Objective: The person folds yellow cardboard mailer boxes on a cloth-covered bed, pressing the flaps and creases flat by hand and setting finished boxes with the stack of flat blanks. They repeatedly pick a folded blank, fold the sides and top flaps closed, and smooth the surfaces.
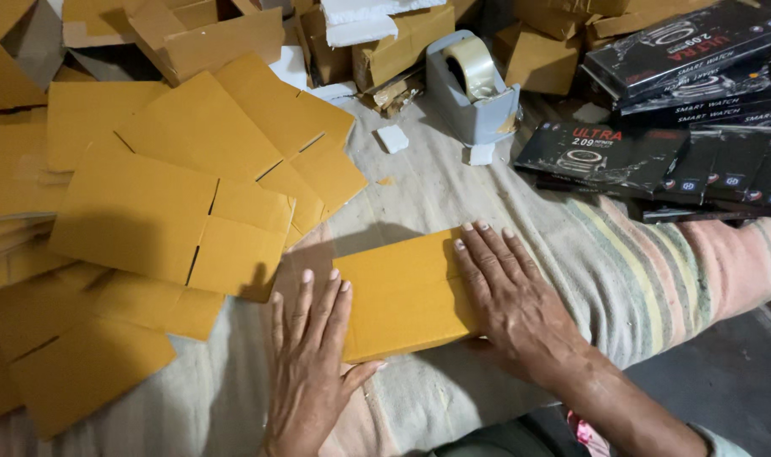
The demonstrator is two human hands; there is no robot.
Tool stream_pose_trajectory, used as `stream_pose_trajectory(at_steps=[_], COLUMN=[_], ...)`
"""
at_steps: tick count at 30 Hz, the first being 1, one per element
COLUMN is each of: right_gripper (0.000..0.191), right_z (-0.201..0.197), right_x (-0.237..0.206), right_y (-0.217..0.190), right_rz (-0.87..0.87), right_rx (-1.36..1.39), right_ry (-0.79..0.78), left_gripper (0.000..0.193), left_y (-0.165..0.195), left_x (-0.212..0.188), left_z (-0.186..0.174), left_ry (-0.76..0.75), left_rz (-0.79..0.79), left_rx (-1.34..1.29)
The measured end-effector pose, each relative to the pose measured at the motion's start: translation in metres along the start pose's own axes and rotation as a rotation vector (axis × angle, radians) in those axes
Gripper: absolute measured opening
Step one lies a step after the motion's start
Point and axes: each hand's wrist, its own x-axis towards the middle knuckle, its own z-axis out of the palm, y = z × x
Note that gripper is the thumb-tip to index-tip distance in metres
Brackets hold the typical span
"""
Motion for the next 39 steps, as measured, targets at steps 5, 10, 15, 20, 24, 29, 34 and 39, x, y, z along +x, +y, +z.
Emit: stream_pose_trajectory(at_steps=[5, 10, 15, 20, 24, 29, 34, 39], right_gripper=[0.073, 0.07, 0.072, 0.086, 0.07, 0.078, 0.094, 0.082], right_z=[0.008, 0.012, 0.0, -0.003, 0.007, 0.001, -0.014, 0.0], right_x=[0.014, 0.02, 0.003, -0.002, 0.011, 0.008, -0.004, 0.009], right_y=[-0.043, -0.057, -0.015, -0.018, -0.047, -0.028, -0.006, -0.029], right_rz=[0.005, -0.022, 0.056, 0.041, -0.025, -0.06, 0.027, 0.212], right_rx=[-0.301, -0.091, -0.059, -0.077, -0.119, 0.047, 0.174, 0.077], right_ry=[-0.258, -0.113, -0.124, -0.057, -0.136, -0.128, -0.061, -0.01], left_gripper=[0.109, 0.088, 0.115, 0.117, 0.088, 0.106, 0.1, 0.079], left_y=[0.041, 0.054, 0.032, 0.036, 0.054, 0.041, 0.022, 0.039], left_x=[0.012, 0.014, 0.008, 0.01, 0.017, 0.01, -0.001, 0.011], left_z=[0.021, 0.034, 0.017, 0.013, 0.034, 0.037, 0.016, 0.027], left_ry=[-0.116, 0.086, -0.093, -0.104, 0.005, -0.128, 0.032, 0.095], left_rz=[-0.075, 0.053, -0.126, -0.167, 0.054, -0.019, 0.004, -0.111], left_rx=[0.123, 0.325, 0.065, 0.141, 0.37, 0.077, -0.034, -0.023])
